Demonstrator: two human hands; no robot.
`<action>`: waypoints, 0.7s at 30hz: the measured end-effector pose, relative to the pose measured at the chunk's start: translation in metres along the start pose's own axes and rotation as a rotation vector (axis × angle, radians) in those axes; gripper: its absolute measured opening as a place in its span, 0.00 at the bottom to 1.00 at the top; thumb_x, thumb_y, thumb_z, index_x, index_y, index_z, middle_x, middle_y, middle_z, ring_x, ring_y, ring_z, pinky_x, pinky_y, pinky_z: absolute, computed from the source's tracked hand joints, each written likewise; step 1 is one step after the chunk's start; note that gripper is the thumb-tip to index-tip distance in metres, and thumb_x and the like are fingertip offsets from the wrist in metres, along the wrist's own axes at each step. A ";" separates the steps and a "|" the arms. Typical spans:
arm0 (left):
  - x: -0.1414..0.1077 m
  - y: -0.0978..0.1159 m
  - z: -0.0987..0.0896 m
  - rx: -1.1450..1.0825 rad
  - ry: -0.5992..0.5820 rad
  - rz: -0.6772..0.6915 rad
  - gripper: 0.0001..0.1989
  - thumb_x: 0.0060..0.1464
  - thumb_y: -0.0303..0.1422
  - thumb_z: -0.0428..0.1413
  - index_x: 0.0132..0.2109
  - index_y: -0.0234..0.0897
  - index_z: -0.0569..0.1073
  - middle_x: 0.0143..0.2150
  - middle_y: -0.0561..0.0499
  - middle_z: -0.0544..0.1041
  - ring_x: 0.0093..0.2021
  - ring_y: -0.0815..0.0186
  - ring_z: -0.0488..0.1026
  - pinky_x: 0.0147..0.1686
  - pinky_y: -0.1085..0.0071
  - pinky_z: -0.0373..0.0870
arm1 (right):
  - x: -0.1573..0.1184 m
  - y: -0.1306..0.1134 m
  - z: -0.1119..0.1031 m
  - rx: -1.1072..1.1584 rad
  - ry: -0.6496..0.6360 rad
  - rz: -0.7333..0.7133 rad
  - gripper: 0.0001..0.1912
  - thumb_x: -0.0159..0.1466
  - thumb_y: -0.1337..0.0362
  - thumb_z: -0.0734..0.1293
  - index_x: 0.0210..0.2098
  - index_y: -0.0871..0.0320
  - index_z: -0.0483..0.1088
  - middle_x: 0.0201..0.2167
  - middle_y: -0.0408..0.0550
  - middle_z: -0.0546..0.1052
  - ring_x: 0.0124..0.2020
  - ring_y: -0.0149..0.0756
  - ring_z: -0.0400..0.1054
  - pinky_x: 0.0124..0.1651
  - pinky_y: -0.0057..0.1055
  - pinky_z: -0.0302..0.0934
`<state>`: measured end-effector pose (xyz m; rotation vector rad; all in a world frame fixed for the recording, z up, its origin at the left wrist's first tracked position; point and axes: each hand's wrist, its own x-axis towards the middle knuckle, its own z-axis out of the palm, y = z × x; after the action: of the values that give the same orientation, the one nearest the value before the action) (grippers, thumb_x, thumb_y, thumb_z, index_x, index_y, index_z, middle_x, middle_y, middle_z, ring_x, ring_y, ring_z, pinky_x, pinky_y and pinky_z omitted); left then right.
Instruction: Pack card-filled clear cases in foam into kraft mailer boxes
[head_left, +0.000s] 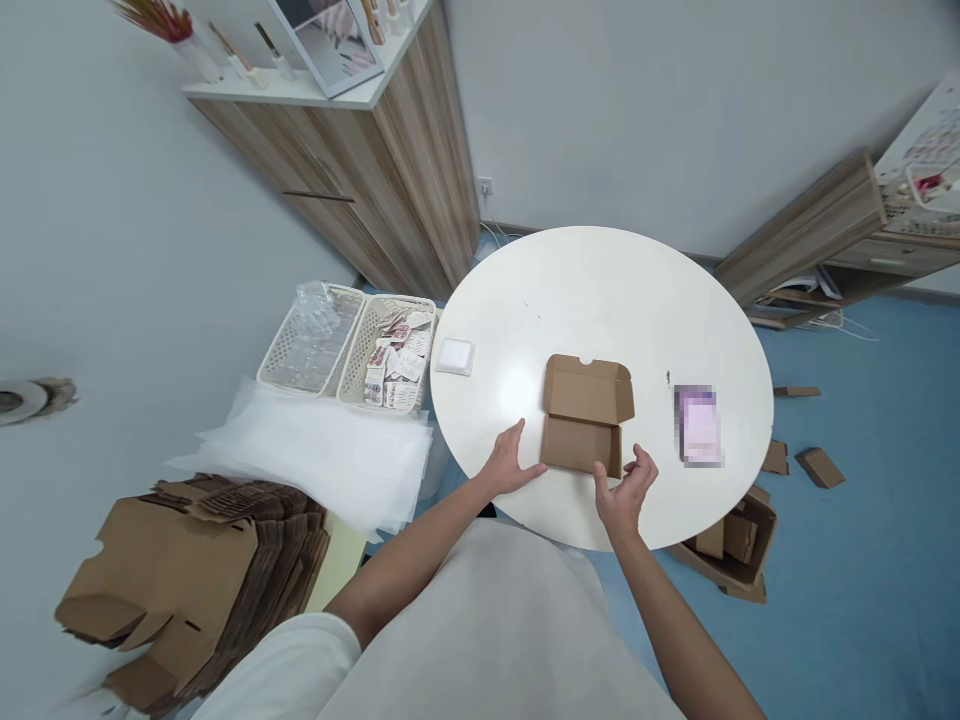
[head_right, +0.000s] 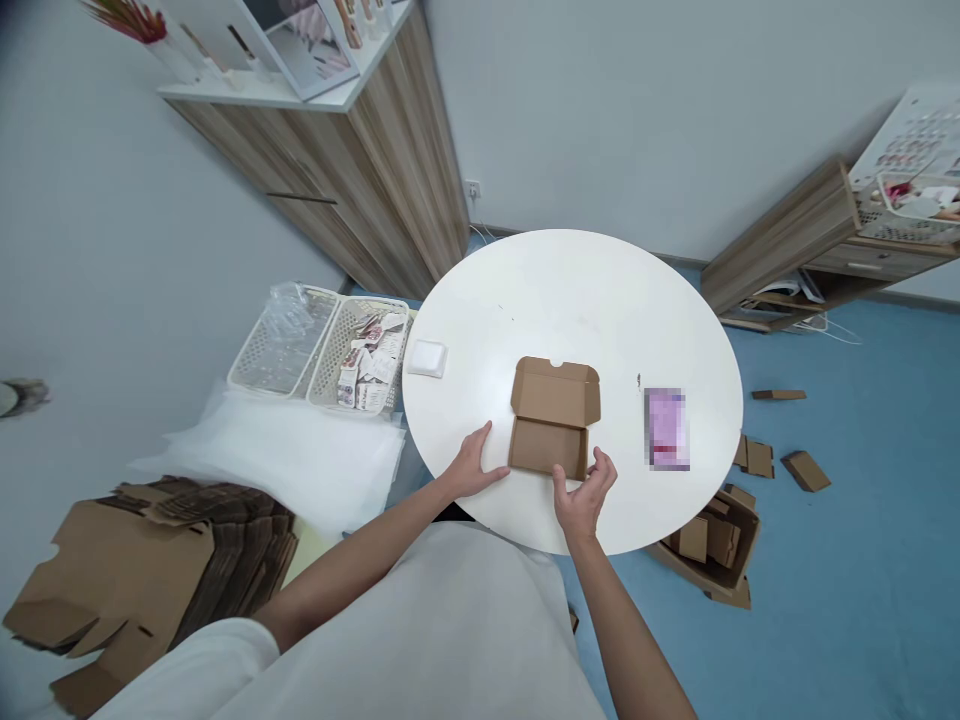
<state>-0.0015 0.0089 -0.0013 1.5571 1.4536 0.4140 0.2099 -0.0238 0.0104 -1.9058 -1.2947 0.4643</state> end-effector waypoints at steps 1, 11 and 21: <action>0.002 -0.005 -0.013 0.016 0.056 0.008 0.43 0.44 0.49 0.53 0.62 0.37 0.44 0.62 0.42 0.51 0.61 0.54 0.46 0.57 0.58 0.48 | 0.002 -0.014 0.007 0.027 -0.025 -0.051 0.35 0.53 0.52 0.62 0.56 0.61 0.48 0.49 0.59 0.56 0.42 0.40 0.56 0.43 0.41 0.56; 0.062 -0.067 -0.134 -0.008 0.394 -0.162 0.32 0.54 0.46 0.43 0.60 0.32 0.48 0.63 0.41 0.47 0.63 0.59 0.40 0.60 0.62 0.40 | 0.028 -0.131 0.152 0.262 -0.665 0.231 0.24 0.53 0.53 0.62 0.48 0.54 0.61 0.50 0.49 0.65 0.45 0.39 0.61 0.44 0.36 0.59; 0.086 -0.073 -0.140 -0.107 0.289 -0.307 0.32 0.54 0.46 0.42 0.60 0.32 0.46 0.64 0.40 0.44 0.64 0.59 0.38 0.60 0.62 0.37 | 0.052 -0.154 0.214 0.538 -0.673 0.479 0.31 0.53 0.54 0.63 0.55 0.49 0.55 0.59 0.45 0.55 0.57 0.39 0.52 0.53 0.35 0.54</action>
<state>-0.1321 0.1319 -0.0175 1.1984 1.8281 0.5390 -0.0066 0.1356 -0.0023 -1.6183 -0.9260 1.6295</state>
